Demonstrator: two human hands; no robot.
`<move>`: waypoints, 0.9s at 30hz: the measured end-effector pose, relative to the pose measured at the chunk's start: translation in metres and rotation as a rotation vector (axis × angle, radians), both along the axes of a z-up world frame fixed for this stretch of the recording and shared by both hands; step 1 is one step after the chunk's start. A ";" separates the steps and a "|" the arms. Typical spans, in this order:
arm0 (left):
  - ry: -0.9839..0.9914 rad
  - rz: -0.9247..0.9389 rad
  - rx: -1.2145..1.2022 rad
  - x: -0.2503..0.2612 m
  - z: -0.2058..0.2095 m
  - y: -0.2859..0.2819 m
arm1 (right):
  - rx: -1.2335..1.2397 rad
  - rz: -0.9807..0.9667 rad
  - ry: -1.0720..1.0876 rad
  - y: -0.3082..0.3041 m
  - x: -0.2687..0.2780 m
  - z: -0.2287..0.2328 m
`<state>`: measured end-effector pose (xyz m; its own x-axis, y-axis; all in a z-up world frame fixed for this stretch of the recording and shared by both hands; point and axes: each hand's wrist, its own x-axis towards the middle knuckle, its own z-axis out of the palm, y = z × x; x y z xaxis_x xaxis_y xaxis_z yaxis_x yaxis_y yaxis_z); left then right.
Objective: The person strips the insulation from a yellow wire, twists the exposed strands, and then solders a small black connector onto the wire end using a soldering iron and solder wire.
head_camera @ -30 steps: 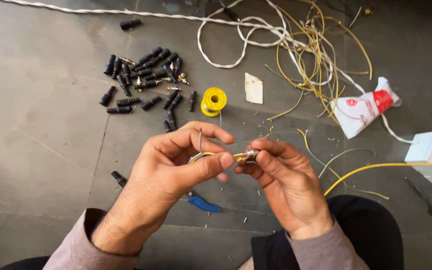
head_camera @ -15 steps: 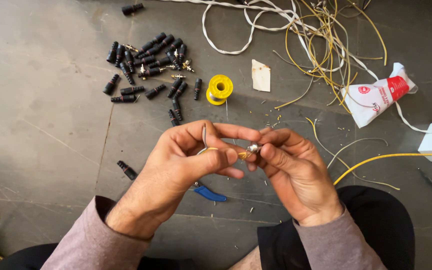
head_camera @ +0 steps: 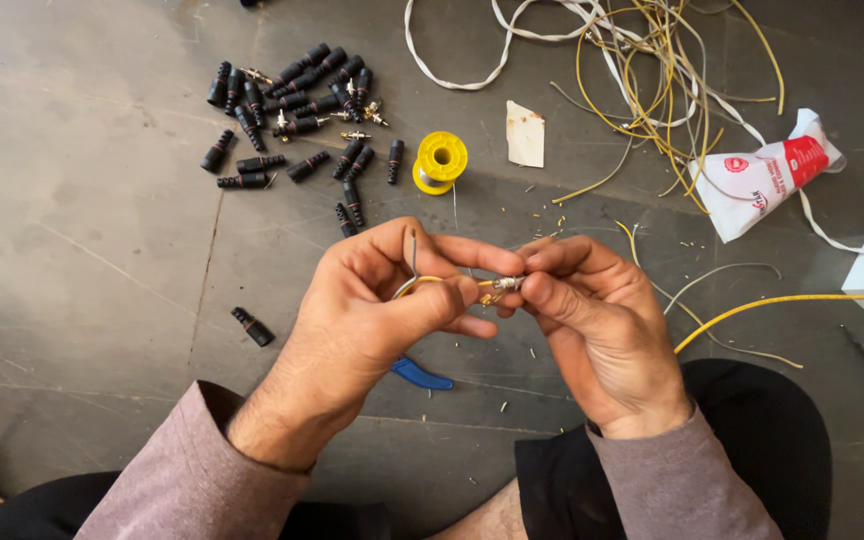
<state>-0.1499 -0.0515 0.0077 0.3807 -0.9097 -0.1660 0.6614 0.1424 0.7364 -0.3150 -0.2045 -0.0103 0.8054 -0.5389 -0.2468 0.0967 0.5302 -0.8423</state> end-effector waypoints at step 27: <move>-0.047 0.092 -0.100 -0.007 -0.004 -0.003 | 0.028 0.010 -0.037 0.000 0.001 0.002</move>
